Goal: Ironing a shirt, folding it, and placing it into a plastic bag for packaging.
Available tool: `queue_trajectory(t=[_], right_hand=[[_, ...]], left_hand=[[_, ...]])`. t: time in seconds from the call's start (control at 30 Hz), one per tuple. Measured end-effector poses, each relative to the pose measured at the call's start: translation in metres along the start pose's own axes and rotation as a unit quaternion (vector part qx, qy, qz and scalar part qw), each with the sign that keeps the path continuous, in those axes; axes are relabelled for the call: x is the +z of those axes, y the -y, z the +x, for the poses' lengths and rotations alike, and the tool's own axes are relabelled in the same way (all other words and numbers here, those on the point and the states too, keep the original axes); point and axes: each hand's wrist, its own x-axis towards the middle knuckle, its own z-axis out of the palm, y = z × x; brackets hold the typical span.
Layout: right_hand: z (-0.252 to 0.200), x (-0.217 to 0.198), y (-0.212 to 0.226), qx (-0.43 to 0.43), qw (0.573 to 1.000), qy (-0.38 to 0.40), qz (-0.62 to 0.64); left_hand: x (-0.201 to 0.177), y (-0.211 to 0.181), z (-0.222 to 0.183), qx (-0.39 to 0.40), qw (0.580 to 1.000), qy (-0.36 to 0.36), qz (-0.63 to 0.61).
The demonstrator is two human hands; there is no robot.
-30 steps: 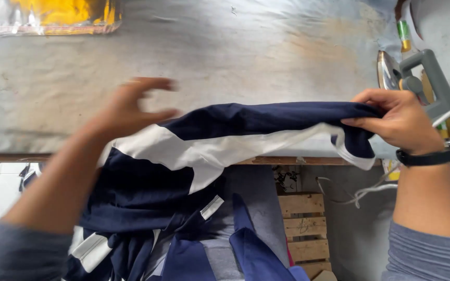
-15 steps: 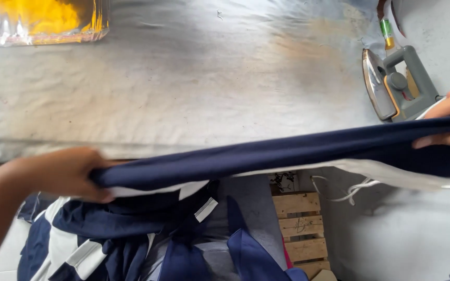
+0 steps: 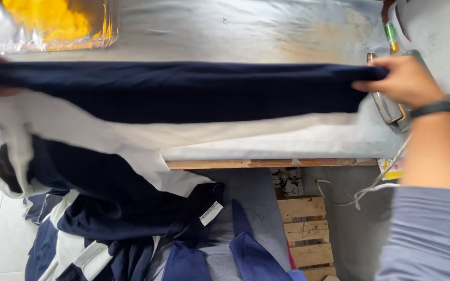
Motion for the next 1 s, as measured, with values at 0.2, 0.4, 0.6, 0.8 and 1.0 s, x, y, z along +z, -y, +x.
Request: queue_trajectory(t=[0.2, 0.4, 0.6, 0.8, 1.0], right_hand=[[0.073, 0.117, -0.034, 0.040, 0.966, -0.255, 0.025], [0.070, 0.144, -0.001, 0.180, 0.974, -0.117, 0.077], [0.089, 0.180, -0.010, 0.108, 0.966, -0.235, -0.015], [0.083, 0.149, -0.035, 0.149, 0.967, -0.175, -0.107], [0.100, 0.065, -0.158, 0.177, 0.849, -0.324, -0.378]], left_hand=[[0.043, -0.165, 0.018, -0.074, 0.968, -0.049, 0.233], [0.045, -0.153, 0.004, -0.198, 0.963, -0.053, 0.173], [0.020, -0.160, -0.011, -0.313, 0.944, -0.037, -0.099], [0.042, -0.151, 0.000, -0.261, 0.948, -0.091, -0.160], [0.070, -0.137, 0.002, -0.258, 0.937, -0.161, -0.175]])
